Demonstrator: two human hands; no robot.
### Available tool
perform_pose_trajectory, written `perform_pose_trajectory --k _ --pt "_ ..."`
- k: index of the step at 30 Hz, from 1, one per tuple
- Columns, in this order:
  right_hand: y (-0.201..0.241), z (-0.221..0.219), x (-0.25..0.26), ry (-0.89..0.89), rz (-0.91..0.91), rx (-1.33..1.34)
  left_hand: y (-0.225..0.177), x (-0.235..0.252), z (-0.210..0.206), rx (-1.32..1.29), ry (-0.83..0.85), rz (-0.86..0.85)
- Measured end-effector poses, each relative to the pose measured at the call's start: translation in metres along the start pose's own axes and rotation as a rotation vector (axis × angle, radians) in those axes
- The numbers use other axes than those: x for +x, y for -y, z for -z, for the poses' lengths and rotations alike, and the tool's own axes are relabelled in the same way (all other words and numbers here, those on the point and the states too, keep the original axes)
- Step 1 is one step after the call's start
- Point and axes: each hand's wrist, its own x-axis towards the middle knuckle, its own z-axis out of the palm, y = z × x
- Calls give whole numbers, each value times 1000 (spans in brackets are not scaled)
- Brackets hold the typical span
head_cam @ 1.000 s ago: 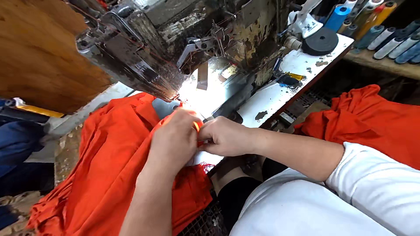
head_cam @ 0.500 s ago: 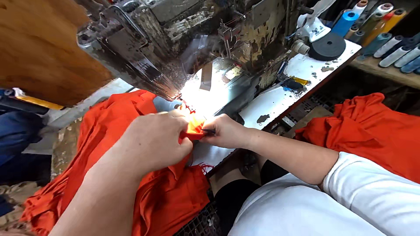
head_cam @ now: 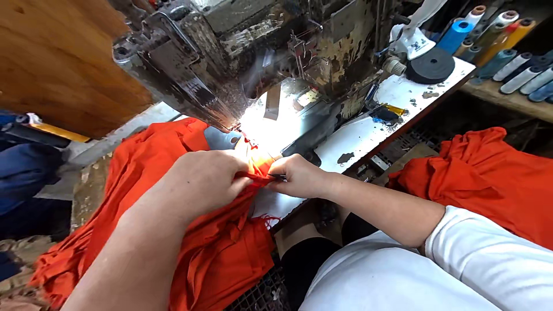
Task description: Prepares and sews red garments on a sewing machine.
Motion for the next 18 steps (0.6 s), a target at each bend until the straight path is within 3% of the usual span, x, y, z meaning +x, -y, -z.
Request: perform_pose_trajectory --k 2,8,13,18 --pt "3 4 5 -23 -4 32 8 -1 9 29 -35 35" --pt "14 15 13 -18 -129 152 6 -7 4 -32 -370 -124" --pt "11 10 -16 -77 82 -83 -23 -8 -53 -75 -437 -20" --pt "9 6 -34 -144 100 -120 -37 -10 -76 -36 -546 61"
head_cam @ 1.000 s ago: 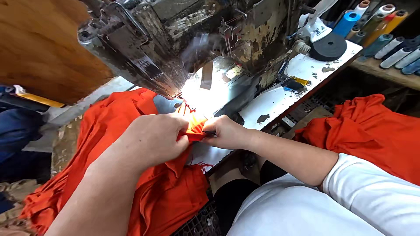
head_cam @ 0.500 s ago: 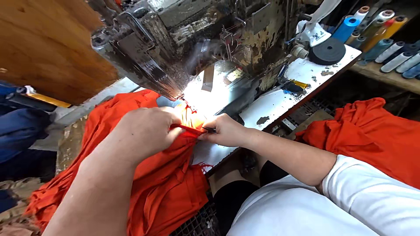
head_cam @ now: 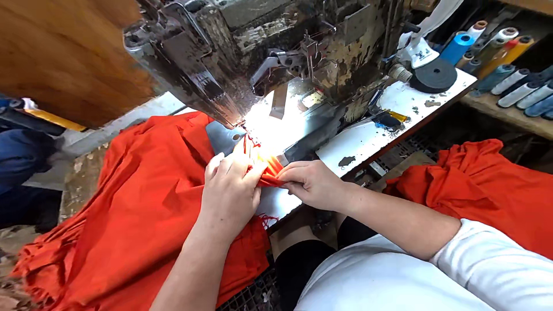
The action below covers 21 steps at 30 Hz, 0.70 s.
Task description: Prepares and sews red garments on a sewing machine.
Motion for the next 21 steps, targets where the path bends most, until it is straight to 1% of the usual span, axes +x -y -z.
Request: perform_pose_trajectory --k 3,6,9,12,14,16,17,18,19,20,21 --pt "-1 -2 11 -9 1 -6 3 12 6 26 50 49" --pt "-8 -6 32 -57 -5 -32 17 30 9 48 112 106" --pt "-10 -8 49 -64 -51 -21 29 43 6 48 127 219" --pt "-11 -12 54 -50 -77 -43 24 51 6 58 150 351" --pt "-5 -6 49 3 -84 -33 14 50 4 72 158 410" --pt "2 15 37 51 -19 38 5 47 -2 36 121 445" --pt "4 33 28 24 56 90 2 45 -8 -5 72 461" --pt "4 57 18 -58 145 123 2 42 -17 -29 11 474" --pt "3 89 11 -183 214 131 2 39 -25 -47 -39 497" --pt "0 125 8 -351 268 127 3 35 -32 -60 -78 519" --pt "-7 165 9 -545 263 118 6 33 -38 -61 -125 516"
